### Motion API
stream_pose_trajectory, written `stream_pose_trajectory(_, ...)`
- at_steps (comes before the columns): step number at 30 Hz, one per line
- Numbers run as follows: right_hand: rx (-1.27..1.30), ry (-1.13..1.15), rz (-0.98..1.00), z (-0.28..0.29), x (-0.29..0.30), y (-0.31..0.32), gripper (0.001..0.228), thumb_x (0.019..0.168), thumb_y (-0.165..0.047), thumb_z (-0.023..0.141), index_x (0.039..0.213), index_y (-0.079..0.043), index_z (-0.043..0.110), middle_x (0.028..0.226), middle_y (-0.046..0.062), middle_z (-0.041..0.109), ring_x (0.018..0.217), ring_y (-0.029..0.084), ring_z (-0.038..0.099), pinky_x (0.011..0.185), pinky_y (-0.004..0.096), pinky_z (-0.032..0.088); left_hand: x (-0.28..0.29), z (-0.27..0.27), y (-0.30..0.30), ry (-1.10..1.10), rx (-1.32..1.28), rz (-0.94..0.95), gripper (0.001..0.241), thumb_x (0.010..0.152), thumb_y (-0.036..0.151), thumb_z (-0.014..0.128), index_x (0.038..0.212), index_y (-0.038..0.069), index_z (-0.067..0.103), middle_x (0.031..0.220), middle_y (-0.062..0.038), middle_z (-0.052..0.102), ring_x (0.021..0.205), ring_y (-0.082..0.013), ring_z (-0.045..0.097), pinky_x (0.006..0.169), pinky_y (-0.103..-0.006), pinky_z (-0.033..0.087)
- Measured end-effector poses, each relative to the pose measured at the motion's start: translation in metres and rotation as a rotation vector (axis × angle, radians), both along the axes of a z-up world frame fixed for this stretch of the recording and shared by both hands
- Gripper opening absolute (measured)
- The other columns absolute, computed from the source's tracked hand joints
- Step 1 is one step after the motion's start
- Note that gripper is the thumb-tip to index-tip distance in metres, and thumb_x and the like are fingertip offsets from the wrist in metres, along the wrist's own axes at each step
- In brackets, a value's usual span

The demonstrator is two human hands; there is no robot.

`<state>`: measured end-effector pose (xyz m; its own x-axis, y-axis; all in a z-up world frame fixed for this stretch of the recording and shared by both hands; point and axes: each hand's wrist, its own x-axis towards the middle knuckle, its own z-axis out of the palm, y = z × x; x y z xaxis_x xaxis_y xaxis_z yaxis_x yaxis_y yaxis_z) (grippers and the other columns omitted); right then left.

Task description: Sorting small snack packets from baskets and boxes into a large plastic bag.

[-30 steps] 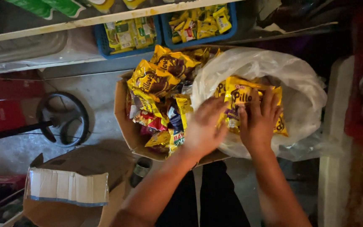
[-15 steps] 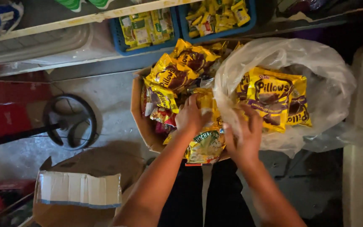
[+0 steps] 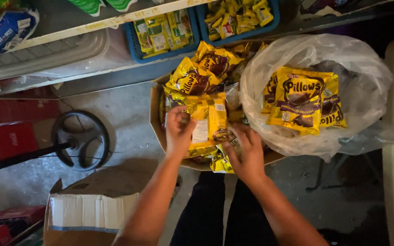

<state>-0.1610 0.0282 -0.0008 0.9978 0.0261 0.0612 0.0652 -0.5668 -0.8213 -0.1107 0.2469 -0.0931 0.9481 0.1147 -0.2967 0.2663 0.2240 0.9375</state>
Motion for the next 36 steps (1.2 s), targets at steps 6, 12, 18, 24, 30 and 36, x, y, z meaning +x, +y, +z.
stream_pose_trajectory(6, 1.123, 0.433, -0.04, 0.0, 0.012, -0.002, 0.09, 0.094, -0.045, 0.068, 0.165, -0.014, 0.022, 0.161, 0.011, 0.045, 0.147, 0.026, 0.046, 0.117, 0.04, 0.037, 0.009, 0.138, -0.049, -0.551, 0.698, -0.255, 0.032, 0.083, 0.0, 0.076, 0.112, 0.006, 0.062, 0.116, -0.011, 0.068, 0.097, -0.025, 0.067, 0.082, -0.0352, 0.057)
stream_pose_trajectory(12, 1.375, 0.286, -0.279, 0.002, 0.02, -0.018, 0.084, 0.094, -0.031, 0.073, 0.162, -0.011, 0.03, 0.142, 0.014, 0.054, 0.122, 0.026, 0.057, 0.102, 0.04, 0.049, -0.002, 0.152, -0.091, -0.714, 0.64, -0.637, 0.031, 0.08, 0.006, 0.077, 0.11, 0.003, 0.067, 0.105, -0.014, 0.069, 0.104, -0.0368, 0.068, 0.092, -0.0433, 0.058)
stream_pose_trajectory(18, 1.306, 0.173, -0.575, 0.0, 0.018, -0.061, 0.042, 0.105, -0.021, 0.064, 0.14, 0.0, 0.054, 0.127, 0.011, 0.065, 0.113, 0.024, 0.065, 0.099, 0.041, 0.053, 0.03, 0.185, -0.131, -0.816, 0.745, -0.366, 0.047, 0.088, 0.014, 0.079, 0.126, 0.009, 0.053, 0.112, -0.017, 0.068, 0.102, -0.0347, 0.069, 0.092, -0.0411, 0.055)
stream_pose_trajectory(24, 1.001, 0.021, -0.708, -0.013, 0.037, -0.125, 0.038, 0.11, -0.033, 0.056, 0.135, -0.004, 0.057, 0.126, 0.008, 0.066, 0.108, 0.019, 0.067, 0.093, 0.035, 0.058, 0.038, 0.137, -0.185, -0.354, 0.39, -0.564, 0.079, 0.095, 0.038, 0.077, 0.154, 0.0, 0.039, 0.129, -0.02, 0.07, 0.119, -0.0358, 0.074, 0.101, -0.0426, 0.057)
stream_pose_trajectory(30, 1.099, 0.146, -0.616, -0.02, 0.07, -0.193, 0.043, 0.111, -0.039, 0.052, 0.132, -0.003, 0.062, 0.12, 0.009, 0.068, 0.098, 0.017, 0.068, 0.082, 0.031, 0.057, 0.069, 0.144, -0.244, -0.241, 0.623, -0.577, 0.075, 0.097, 0.041, 0.069, 0.16, 0.013, 0.038, 0.131, -0.019, 0.064, 0.118, -0.0394, 0.067, 0.095, -0.045, 0.057)
stream_pose_trajectory(36, 0.107, -0.176, -0.58, -0.017, 0.049, -0.253, 0.043, 0.111, -0.023, 0.075, 0.143, -0.002, 0.056, 0.131, 0.013, 0.063, 0.106, 0.021, 0.065, 0.085, 0.031, 0.054, 0.064, 0.101, -0.268, -0.563, 1.145, -0.488, 0.05, 0.099, 0.042, 0.069, 0.147, 0.039, 0.057, 0.161, -0.008, 0.04, 0.139, -0.0395, 0.052, 0.107, -0.0547, 0.052)
